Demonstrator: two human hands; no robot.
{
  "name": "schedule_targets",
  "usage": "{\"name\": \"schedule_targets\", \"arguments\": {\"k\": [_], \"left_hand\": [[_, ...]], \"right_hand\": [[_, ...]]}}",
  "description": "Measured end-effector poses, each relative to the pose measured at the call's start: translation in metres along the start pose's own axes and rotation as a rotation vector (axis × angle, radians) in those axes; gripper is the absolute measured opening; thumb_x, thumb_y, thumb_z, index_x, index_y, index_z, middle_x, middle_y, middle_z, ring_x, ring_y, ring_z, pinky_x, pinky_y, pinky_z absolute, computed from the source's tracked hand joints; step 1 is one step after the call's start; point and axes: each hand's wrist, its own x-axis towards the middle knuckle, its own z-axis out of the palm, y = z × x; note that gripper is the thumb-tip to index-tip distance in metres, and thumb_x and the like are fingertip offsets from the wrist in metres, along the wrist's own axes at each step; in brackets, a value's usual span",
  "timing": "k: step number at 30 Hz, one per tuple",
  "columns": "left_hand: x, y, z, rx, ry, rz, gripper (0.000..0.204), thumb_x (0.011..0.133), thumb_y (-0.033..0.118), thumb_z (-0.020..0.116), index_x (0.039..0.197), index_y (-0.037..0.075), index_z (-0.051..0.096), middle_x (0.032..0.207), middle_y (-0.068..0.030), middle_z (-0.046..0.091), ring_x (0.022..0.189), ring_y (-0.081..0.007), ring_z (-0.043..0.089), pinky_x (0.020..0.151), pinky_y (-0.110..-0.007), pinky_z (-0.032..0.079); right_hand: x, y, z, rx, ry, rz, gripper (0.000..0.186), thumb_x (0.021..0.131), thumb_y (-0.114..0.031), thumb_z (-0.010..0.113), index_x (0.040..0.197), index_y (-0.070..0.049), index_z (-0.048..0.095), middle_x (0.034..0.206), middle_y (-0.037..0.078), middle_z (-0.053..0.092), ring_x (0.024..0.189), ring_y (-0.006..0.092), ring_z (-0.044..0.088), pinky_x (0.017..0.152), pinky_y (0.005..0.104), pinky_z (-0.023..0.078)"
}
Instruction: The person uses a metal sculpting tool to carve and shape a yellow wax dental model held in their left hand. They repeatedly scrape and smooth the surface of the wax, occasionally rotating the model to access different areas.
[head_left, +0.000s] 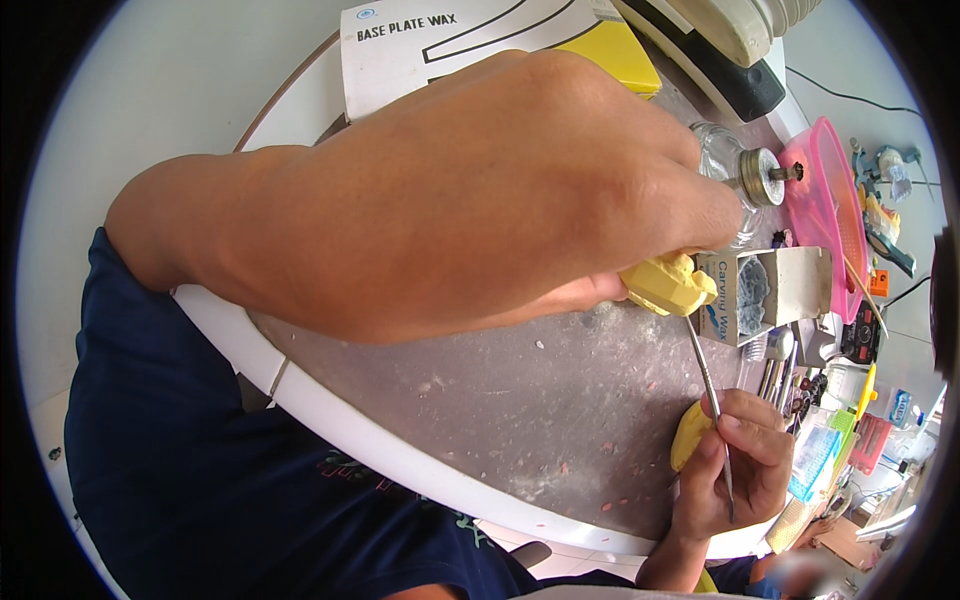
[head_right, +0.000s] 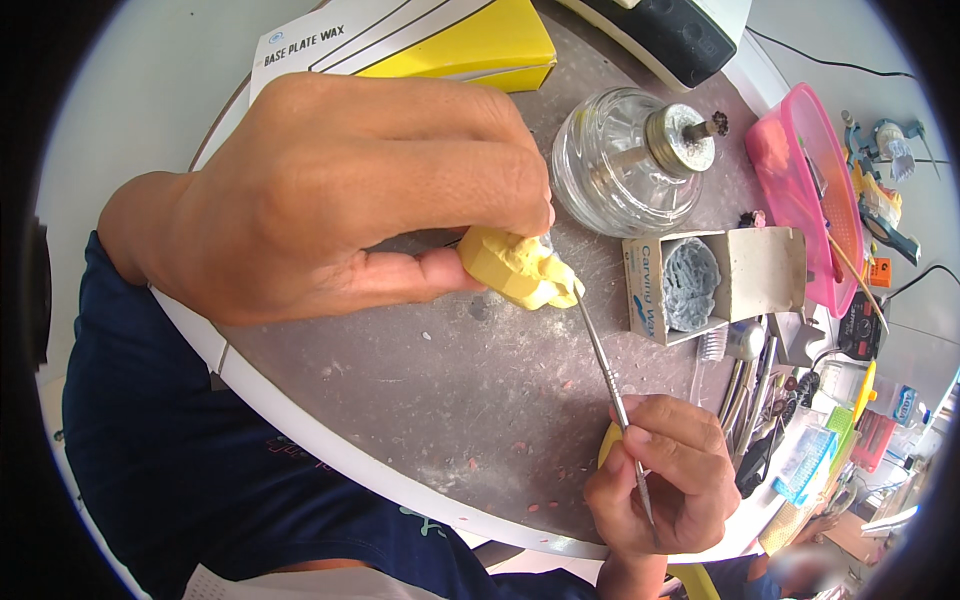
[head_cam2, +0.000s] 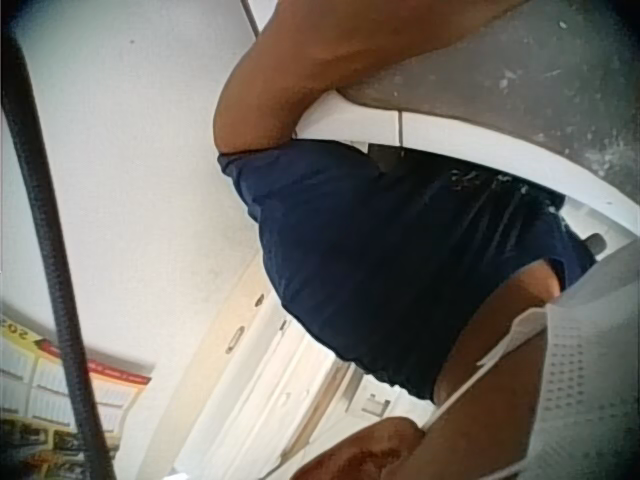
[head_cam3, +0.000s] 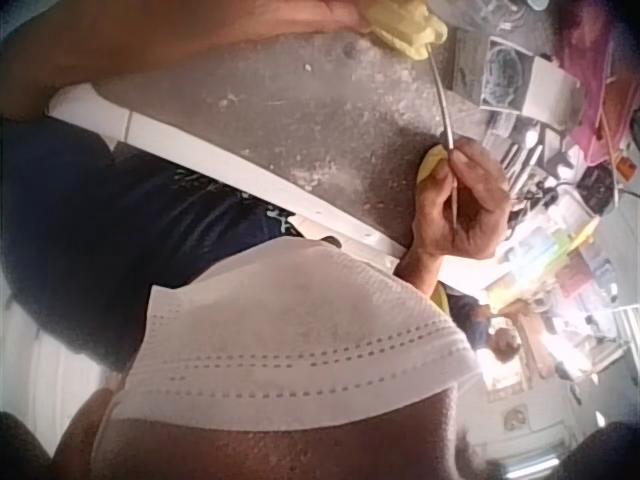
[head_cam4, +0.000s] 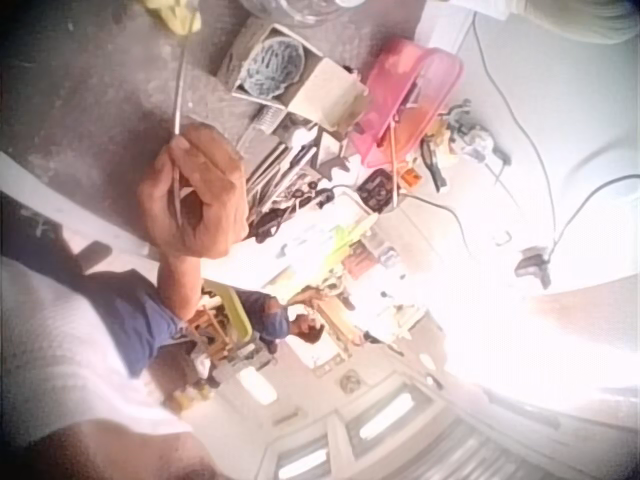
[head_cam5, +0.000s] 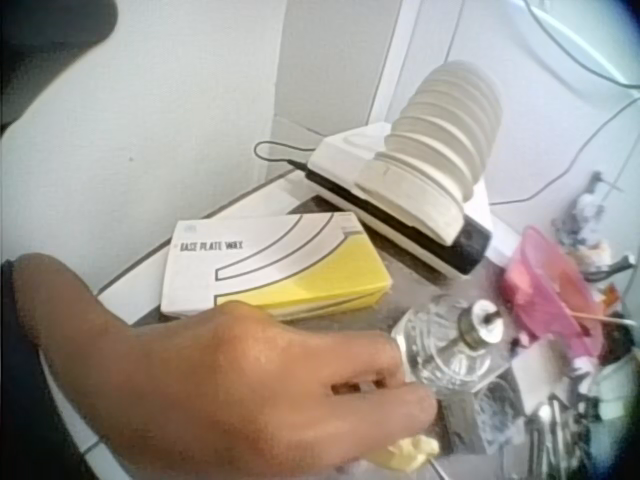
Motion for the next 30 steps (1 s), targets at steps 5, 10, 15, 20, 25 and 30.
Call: {"name": "schedule_targets", "arguments": {"k": [5, 10, 15, 20, 25, 30], "left_hand": [[0.0, 0.0, 0.0, 0.001, 0.008, 0.002, 0.034, 0.063, 0.007, 0.081, 0.091, 0.008, 0.062, 0.09, -0.0048, 0.065, 0.078, -0.0214, 0.064, 0.063, -0.028, 0.052], [0.0, 0.0, 0.0, -0.008, 0.012, 0.001, 0.035, 0.063, 0.007, 0.081, 0.091, 0.007, 0.062, 0.09, -0.0051, 0.065, 0.078, -0.0219, 0.064, 0.062, -0.028, 0.052], [0.0, 0.0, 0.001, -0.008, 0.02, 0.003, 0.035, 0.063, 0.006, 0.081, 0.092, 0.007, 0.062, 0.09, -0.0052, 0.065, 0.078, -0.0221, 0.064, 0.062, -0.028, 0.052], [-0.001, 0.0, 0.001, -0.006, 0.019, -0.002, 0.035, 0.063, 0.006, 0.081, 0.092, 0.007, 0.062, 0.09, -0.0054, 0.065, 0.078, -0.0223, 0.064, 0.062, -0.029, 0.052], [-0.001, 0.0, -0.001, -0.026, 0.002, 0.004, 0.036, 0.064, 0.006, 0.08, 0.094, 0.007, 0.061, 0.092, -0.0059, 0.065, 0.079, -0.0235, 0.064, 0.063, -0.03, 0.052], [-0.003, 0.0, -0.001, -0.042, -0.029, -0.021, 0.039, 0.065, 0.005, 0.079, 0.099, 0.007, 0.06, 0.094, -0.0061, 0.063, 0.082, -0.0251, 0.062, 0.065, -0.031, 0.051]], "right_hand": [[0.001, 0.0, 0.0, 0.015, -0.022, -0.02, 0.015, 0.069, 0.003, 0.063, 0.083, 0.001, 0.057, 0.076, 0.018, 0.065, 0.067, 0.0245, 0.065, 0.063, 0.033, 0.055], [-0.001, 0.001, 0.0, -0.004, 0.0, 0.0, 0.016, 0.068, 0.003, 0.064, 0.083, 0.001, 0.057, 0.076, 0.018, 0.066, 0.067, 0.0248, 0.066, 0.062, 0.0331, 0.055], [-0.001, -0.001, -0.004, 0.024, -0.086, 0.004, 0.012, 0.082, -0.004, 0.063, 0.09, 0.001, 0.055, 0.085, 0.018, 0.064, 0.077, 0.0231, 0.063, 0.071, 0.0312, 0.052], [-0.003, 0.001, -0.002, -0.004, -0.003, 0.007, 0.016, 0.077, -0.001, 0.063, 0.09, 0.001, 0.055, 0.083, 0.019, 0.065, 0.07, 0.0236, 0.064, 0.066, 0.0314, 0.053], [-0.003, 0.004, -0.011, 0.022, 0.161, -0.005, 0.019, 0.089, -0.013, 0.063, 0.099, -0.001, 0.052, 0.09, 0.02, 0.065, 0.075, 0.0211, 0.061, 0.07, 0.0297, 0.05], [0.025, 0.003, -0.02, -0.004, 0.265, 0.026, 0.014, 0.095, -0.014, 0.056, 0.102, -0.003, 0.054, 0.092, 0.019, 0.065, 0.078, 0.0191, 0.061, 0.068, 0.0277, 0.047]]}}
